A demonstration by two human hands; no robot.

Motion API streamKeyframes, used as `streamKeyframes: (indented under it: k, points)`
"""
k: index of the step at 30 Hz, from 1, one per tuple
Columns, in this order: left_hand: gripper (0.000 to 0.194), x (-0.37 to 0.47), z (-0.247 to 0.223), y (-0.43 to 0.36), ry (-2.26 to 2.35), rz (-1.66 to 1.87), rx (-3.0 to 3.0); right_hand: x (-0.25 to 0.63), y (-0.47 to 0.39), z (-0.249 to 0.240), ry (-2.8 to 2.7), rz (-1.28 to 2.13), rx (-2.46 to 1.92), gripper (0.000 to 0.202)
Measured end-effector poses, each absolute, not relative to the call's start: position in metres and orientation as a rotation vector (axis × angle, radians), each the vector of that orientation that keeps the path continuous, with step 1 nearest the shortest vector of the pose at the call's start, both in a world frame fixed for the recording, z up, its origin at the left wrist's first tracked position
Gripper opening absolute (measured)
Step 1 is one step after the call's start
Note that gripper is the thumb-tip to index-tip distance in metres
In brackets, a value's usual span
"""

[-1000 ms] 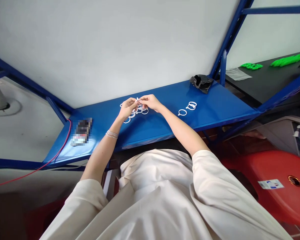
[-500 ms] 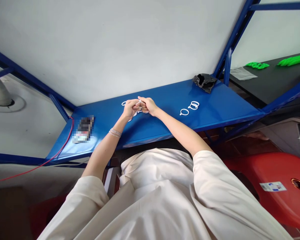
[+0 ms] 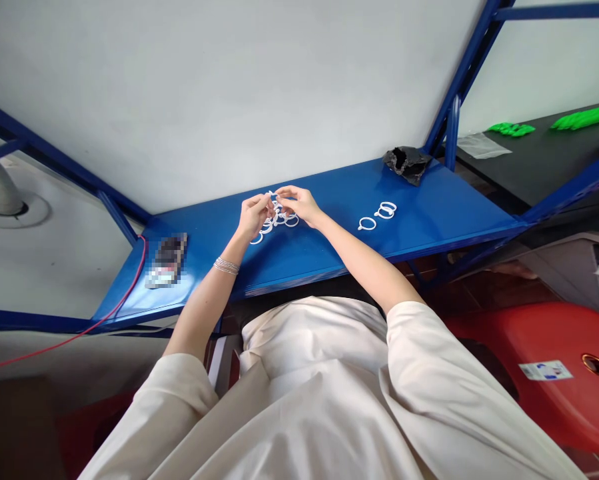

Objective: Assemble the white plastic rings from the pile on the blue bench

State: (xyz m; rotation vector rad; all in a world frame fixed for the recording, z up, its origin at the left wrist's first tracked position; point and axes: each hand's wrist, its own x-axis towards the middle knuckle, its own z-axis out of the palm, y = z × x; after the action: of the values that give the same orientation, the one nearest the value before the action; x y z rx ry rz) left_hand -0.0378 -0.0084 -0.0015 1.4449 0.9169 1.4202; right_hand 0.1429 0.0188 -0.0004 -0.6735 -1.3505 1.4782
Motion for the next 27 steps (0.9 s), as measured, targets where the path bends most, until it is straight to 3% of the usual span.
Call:
streamKeyframes:
  k: [7, 16, 27]
  points:
    - [0.05, -0.0309, -0.0053, -0.0083, 1.035, 1.389, 1.397, 0.1409, 0.0196, -0.0023, -1.376, 1.334, -0.73, 0.052]
    - [0.049, -0.0309, -0.0011, -0.0113, 0.998, 1.367, 1.404, 0.1413, 0.0219, -0.0034, -1.375, 1.296, -0.753, 0.04]
    - [0.041, -0.0298, -0.0009, -0.0109, 0.971, 1.334, 1.395, 0.1443, 0.0211, -0.0043, -1.374, 1.251, -0.87, 0.041]
